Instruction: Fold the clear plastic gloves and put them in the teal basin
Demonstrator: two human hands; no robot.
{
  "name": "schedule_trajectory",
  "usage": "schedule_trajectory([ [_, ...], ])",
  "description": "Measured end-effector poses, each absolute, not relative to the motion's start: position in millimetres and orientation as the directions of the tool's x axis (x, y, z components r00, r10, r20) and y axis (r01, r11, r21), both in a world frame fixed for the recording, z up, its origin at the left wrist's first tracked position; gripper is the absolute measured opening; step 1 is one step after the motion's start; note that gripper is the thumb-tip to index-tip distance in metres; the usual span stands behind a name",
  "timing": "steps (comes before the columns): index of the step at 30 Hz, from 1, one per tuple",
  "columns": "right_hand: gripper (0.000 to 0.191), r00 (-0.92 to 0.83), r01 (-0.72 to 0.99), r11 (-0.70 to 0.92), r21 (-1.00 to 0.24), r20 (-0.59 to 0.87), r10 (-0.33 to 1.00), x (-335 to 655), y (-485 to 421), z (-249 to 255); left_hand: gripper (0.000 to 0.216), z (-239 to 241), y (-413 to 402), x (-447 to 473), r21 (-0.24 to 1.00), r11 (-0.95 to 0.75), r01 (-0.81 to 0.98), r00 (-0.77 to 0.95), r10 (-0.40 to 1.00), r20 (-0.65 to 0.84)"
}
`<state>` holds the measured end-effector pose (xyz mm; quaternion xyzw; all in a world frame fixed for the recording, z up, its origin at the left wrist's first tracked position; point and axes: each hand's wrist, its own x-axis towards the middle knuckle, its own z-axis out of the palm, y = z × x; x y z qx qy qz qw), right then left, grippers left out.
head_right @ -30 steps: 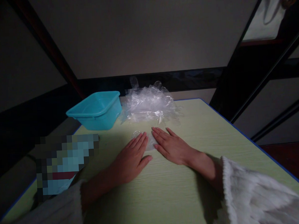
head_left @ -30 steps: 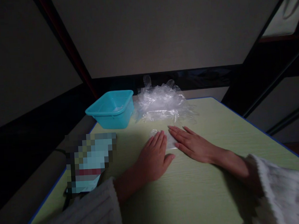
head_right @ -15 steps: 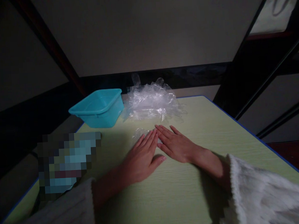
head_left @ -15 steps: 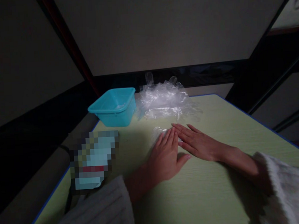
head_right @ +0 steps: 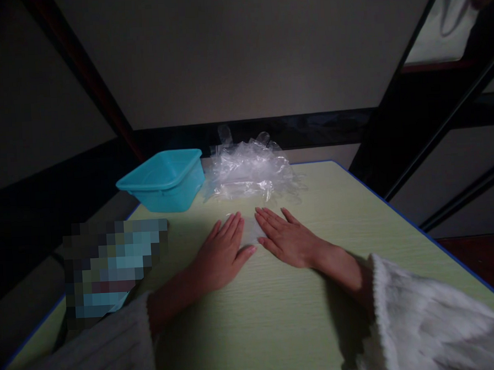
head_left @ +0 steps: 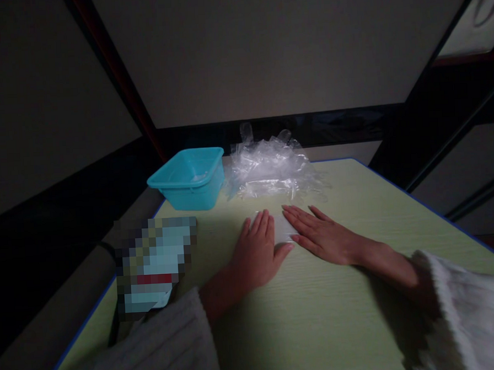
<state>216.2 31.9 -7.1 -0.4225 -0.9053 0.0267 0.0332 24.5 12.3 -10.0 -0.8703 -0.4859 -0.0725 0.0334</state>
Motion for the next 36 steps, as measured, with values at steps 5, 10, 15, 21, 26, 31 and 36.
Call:
schedule_trajectory([
  [5,0.059,-0.634,0.769,0.634,-0.075,0.027,0.773,215,31,-5,0.066,-10,13,20,-0.017,-0.474,0.881,0.47,0.868,0.157],
  [10,0.059,-0.624,0.779,0.623,-0.069,0.01,0.781,212,29,-2,0.065,-10,13,18,-0.037,-0.465,0.885,0.464,0.87,0.166],
  [15,0.058,-0.616,0.785,0.614,-0.081,0.013,0.788,211,28,-1,0.064,-11,15,16,-0.057,-0.494,0.867,0.497,0.852,0.168],
  [21,0.058,-0.614,0.784,0.613,-0.093,0.022,0.789,212,26,0,0.062,-9,15,16,-0.031,-0.496,0.868,0.495,0.858,0.138],
  [26,0.058,-0.613,0.783,0.614,-0.094,0.04,0.789,212,25,0,0.064,-7,14,14,-0.015,-0.496,0.868,0.493,0.858,0.142],
  [31,0.058,-0.608,0.784,0.612,-0.103,0.074,0.791,215,25,-2,0.066,-7,14,9,-0.002,-0.477,0.879,0.472,0.868,0.155],
  [36,0.065,-0.623,0.774,0.623,-0.117,0.038,0.781,223,28,0,0.067,-7,14,10,0.008,-0.472,0.882,0.466,0.875,0.132],
])
